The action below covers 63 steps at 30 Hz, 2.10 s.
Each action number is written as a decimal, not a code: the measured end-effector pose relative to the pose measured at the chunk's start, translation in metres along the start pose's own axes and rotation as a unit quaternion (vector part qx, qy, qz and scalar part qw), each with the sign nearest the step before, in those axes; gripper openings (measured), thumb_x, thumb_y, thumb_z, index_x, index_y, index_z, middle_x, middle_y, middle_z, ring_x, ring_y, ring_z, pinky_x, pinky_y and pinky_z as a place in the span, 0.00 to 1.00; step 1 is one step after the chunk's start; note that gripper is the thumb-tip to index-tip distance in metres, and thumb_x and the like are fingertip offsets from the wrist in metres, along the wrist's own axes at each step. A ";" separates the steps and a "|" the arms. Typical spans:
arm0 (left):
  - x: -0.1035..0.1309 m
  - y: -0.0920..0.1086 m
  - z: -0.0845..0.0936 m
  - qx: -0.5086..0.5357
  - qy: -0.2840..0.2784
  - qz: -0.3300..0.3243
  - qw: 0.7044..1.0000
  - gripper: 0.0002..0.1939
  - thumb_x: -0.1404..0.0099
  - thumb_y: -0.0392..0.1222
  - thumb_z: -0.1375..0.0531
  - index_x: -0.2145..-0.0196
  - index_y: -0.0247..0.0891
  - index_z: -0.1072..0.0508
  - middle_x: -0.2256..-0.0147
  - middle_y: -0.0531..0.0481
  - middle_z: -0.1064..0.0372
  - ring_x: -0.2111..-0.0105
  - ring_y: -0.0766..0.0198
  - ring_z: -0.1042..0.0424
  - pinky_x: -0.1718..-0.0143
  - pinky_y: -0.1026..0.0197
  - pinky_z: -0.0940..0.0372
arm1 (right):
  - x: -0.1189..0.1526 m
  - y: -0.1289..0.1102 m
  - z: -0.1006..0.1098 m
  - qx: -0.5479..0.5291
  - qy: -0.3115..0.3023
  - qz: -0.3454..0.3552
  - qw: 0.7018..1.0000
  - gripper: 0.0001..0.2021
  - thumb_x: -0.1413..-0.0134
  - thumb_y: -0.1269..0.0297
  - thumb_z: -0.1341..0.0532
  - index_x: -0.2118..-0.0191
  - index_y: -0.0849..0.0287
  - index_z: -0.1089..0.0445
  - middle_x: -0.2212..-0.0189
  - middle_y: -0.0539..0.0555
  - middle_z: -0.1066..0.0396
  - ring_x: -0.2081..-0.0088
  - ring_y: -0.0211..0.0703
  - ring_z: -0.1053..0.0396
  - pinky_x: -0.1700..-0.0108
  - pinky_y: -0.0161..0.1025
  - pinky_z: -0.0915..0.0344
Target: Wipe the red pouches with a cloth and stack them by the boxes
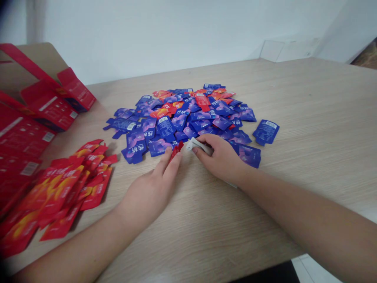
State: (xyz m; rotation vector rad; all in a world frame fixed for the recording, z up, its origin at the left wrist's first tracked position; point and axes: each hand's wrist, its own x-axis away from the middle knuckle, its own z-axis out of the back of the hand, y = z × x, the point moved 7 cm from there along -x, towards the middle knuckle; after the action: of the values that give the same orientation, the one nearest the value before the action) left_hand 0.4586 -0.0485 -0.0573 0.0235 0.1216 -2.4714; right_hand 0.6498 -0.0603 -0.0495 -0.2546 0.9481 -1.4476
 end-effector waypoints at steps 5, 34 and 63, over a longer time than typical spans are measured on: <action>-0.003 -0.002 0.001 0.083 -0.022 -0.006 0.996 0.18 0.22 0.42 0.47 0.38 0.38 0.30 0.46 0.40 0.24 0.61 0.49 0.18 0.64 0.49 0.21 | 0.003 0.000 -0.005 -0.002 -0.021 0.009 1.000 0.09 0.34 0.60 0.34 0.50 0.52 0.23 0.54 0.55 0.20 0.54 0.53 0.23 0.50 0.51 0.27; -0.007 -0.005 -0.034 0.106 -0.135 -0.080 0.982 0.54 0.25 0.76 0.52 0.20 0.32 0.58 0.21 0.38 0.70 0.21 0.42 0.69 0.22 0.36 0.65 | 0.012 -0.016 -0.024 0.084 -0.245 0.092 0.962 0.06 0.35 0.65 0.35 0.54 0.57 0.24 0.55 0.57 0.25 0.53 0.52 0.26 0.48 0.48 0.32; -0.003 -0.013 -0.024 0.161 -0.162 -0.145 0.963 0.41 0.20 0.55 0.49 0.20 0.35 0.59 0.21 0.39 0.69 0.21 0.45 0.67 0.23 0.33 0.67 | 0.003 -0.001 -0.023 0.140 -0.210 0.128 0.959 0.07 0.29 0.61 0.40 0.52 0.56 0.26 0.52 0.60 0.23 0.50 0.56 0.25 0.47 0.51 0.30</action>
State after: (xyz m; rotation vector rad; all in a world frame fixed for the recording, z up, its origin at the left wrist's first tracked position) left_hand 0.4526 -0.0343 -0.0797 -0.2757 -0.4478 -2.7195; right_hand 0.6335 -0.0542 -0.0644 -0.2085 0.4058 -1.2052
